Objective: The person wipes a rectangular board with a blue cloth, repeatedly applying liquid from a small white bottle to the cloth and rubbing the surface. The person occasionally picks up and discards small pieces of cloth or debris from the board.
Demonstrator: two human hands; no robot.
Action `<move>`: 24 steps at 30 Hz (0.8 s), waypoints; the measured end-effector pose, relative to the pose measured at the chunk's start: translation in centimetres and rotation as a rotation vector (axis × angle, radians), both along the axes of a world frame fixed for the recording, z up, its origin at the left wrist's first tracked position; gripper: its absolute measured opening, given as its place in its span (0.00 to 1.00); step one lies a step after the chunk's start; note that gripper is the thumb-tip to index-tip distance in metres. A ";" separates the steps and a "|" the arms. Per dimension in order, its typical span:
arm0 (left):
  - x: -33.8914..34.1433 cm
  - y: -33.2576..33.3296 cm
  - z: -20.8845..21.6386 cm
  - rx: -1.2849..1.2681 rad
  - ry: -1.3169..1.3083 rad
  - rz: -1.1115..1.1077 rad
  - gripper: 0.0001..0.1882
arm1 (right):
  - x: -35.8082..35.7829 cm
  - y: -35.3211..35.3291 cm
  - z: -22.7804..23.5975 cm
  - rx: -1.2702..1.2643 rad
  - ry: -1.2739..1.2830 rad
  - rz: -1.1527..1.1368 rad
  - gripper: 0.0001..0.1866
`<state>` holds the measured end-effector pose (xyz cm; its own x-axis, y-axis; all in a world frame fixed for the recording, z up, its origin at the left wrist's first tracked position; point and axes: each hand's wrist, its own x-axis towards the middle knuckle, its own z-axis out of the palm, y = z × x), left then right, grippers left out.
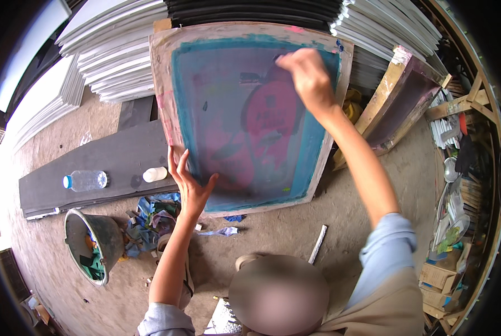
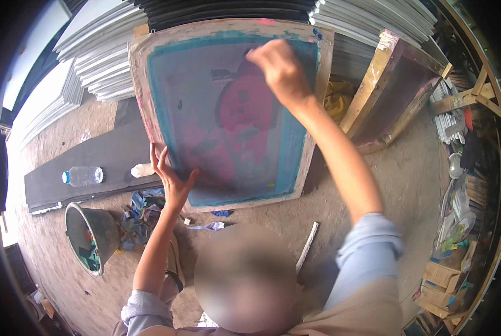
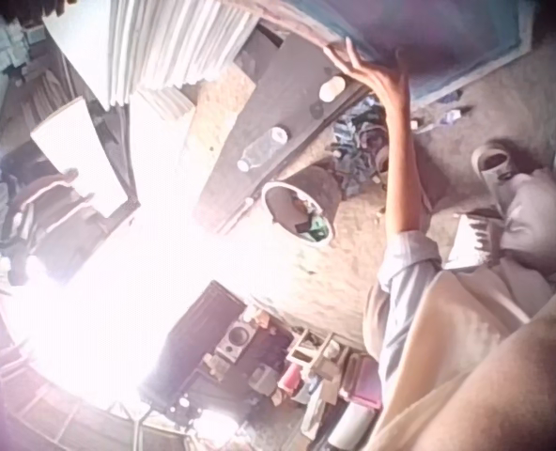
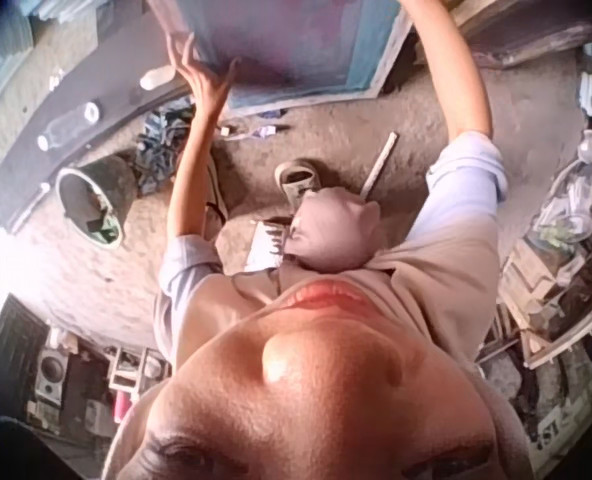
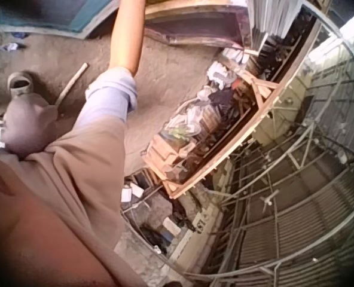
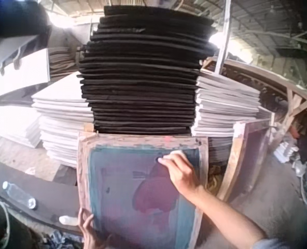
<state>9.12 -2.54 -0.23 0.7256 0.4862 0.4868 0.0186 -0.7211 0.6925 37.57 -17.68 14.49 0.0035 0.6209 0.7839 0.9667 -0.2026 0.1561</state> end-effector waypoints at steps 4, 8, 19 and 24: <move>-0.1 0.1 -0.3 0.004 -0.001 0.009 0.51 | -2.0 0.7 -3.1 -0.059 0.038 0.041 0.14; -0.2 0.3 0.2 -0.007 0.014 0.006 0.51 | 0.4 1.7 0.5 0.256 0.167 -0.218 0.11; -0.4 0.1 0.5 -0.016 0.007 -0.002 0.52 | -5.7 3.2 -4.6 0.294 0.234 -0.170 0.13; -0.3 0.2 0.2 0.016 -0.021 0.000 0.51 | -7.9 -0.9 -8.0 -0.108 0.147 0.069 0.15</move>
